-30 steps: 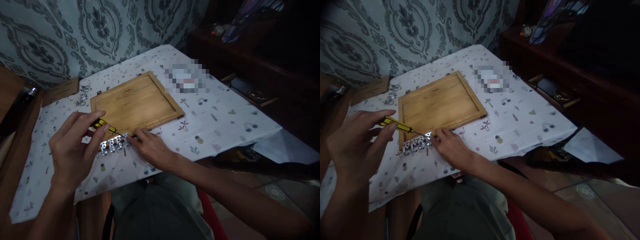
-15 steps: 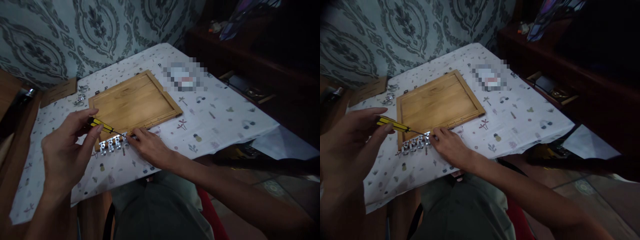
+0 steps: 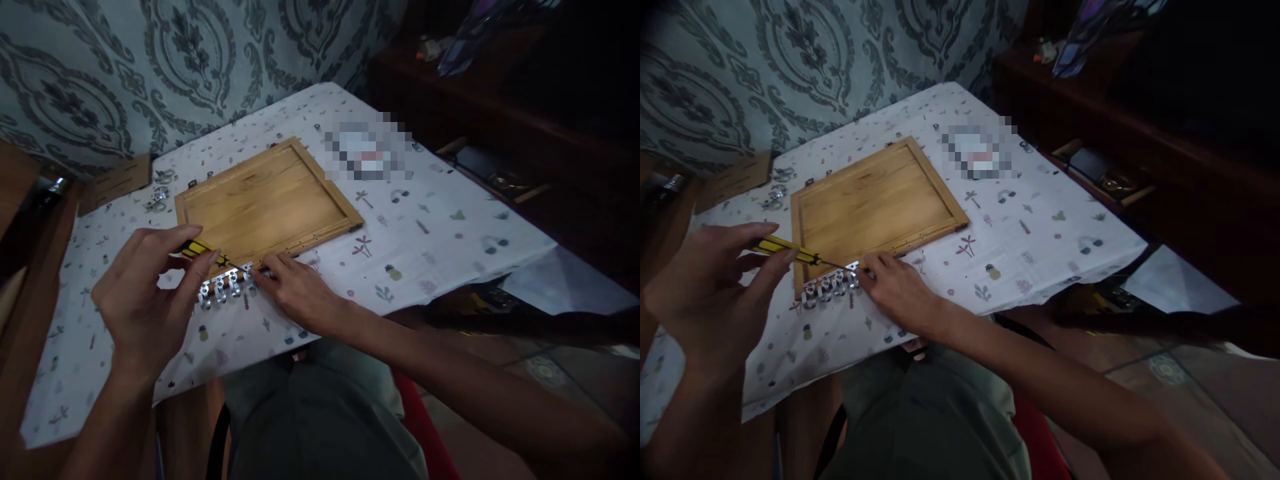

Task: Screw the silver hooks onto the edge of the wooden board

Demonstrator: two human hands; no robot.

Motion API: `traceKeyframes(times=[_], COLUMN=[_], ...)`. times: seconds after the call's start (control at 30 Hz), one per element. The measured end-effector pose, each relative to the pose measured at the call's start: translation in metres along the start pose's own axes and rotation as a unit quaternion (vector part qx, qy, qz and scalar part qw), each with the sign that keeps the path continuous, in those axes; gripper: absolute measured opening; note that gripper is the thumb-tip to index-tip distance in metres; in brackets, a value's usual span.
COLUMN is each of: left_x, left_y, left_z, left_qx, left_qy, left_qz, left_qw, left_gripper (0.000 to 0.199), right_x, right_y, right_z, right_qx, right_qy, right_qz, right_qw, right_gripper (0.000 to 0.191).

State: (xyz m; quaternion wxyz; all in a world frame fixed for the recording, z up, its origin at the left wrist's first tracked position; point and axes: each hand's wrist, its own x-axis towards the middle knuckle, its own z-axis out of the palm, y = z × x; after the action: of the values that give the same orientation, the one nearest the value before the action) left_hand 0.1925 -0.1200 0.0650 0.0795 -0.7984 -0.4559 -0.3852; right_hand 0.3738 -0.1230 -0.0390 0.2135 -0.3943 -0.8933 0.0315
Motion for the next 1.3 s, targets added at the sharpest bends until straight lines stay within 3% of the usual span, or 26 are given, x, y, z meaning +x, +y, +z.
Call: traceKeyframes(times=[0.3,0.53,0.63,0.83,1.0,1.13,1.3], left_x=[-0.004,-0.004,-0.003,-0.005,-0.006,-0.005,-0.005], left_y=[0.003,0.003,0.004,0.007,0.005,0.001,0.001], left_z=[-0.003,0.003,0.004,0.004,0.006,0.005,0.002], left_qx=[-0.073,-0.046,-0.038,-0.16,-0.105,-0.043,-0.114], left_qy=[-0.061,-0.001,0.016,-0.001,-0.016,-0.004,-0.016], left_qz=[-0.055,-0.017,-0.035,-0.122,-0.096,-0.058,-0.106], left_qw=[0.994,0.999,0.999,0.98,0.99,0.997,0.988], left_gripper=[0.042,0.033,0.027,0.041,0.026,0.027,0.038], right_x=[0.001,0.001,0.001,0.001,0.001,0.0,0.0], right_y=[0.0,-0.001,-0.001,-0.001,-0.001,-0.001,0.0], right_z=[-0.001,-0.004,-0.003,0.0,-0.002,-0.001,0.001], right_qx=[0.007,0.009,0.008,-0.001,-0.006,-0.003,0.0], right_qy=[-0.012,-0.021,-0.017,-0.011,-0.016,-0.006,0.001], right_qz=[0.005,0.004,0.006,0.009,0.009,0.006,0.004], right_qw=[1.0,1.0,1.0,1.0,1.0,1.0,1.0], right_gripper=[0.025,0.027,0.026,0.024,0.024,0.024,0.023])
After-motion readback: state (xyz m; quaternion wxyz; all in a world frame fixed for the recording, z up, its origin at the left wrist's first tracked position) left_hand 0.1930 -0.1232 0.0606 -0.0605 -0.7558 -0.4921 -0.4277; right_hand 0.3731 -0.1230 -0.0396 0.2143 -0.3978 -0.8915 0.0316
